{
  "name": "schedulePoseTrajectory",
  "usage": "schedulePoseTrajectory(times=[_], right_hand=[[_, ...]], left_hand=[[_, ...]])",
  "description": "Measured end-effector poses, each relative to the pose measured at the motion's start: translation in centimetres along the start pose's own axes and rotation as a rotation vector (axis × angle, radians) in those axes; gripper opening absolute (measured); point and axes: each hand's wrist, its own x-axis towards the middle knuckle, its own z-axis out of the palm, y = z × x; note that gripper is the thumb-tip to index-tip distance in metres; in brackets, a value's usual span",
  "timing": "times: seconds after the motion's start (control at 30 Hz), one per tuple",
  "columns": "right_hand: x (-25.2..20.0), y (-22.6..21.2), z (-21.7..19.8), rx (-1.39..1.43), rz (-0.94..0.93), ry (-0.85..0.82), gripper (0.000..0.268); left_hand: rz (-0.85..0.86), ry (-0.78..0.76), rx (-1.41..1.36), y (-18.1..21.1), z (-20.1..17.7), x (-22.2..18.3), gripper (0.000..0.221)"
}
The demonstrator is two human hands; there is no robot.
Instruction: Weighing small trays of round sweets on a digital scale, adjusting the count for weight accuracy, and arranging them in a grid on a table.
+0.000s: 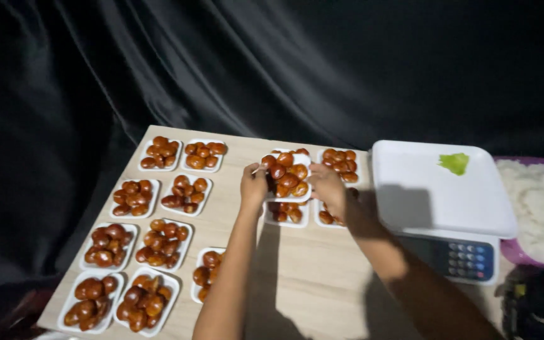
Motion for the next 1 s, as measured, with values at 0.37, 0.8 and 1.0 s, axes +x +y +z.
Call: schedulePoseTrajectory(times=[0.37,0.8,1.0], right_hand=[[9.2,5.0,14.3,-0.087,0.012,-0.060,0.047],[12.6,7.7,16.6,-0.125,0.019,-0.030,0.043],[11.2,7.4,16.1,-0.179,0.040,-0.062,0.044]], left_hand=[[-0.043,0.126,0.085,-9.0,-8.9,15.4,0.040],[-0.126,0.084,0.099,-10.5,-9.1,16.7,0.032],[-0.126,0.077,0.050,-11.6,-9.4,15.8,0.034]])
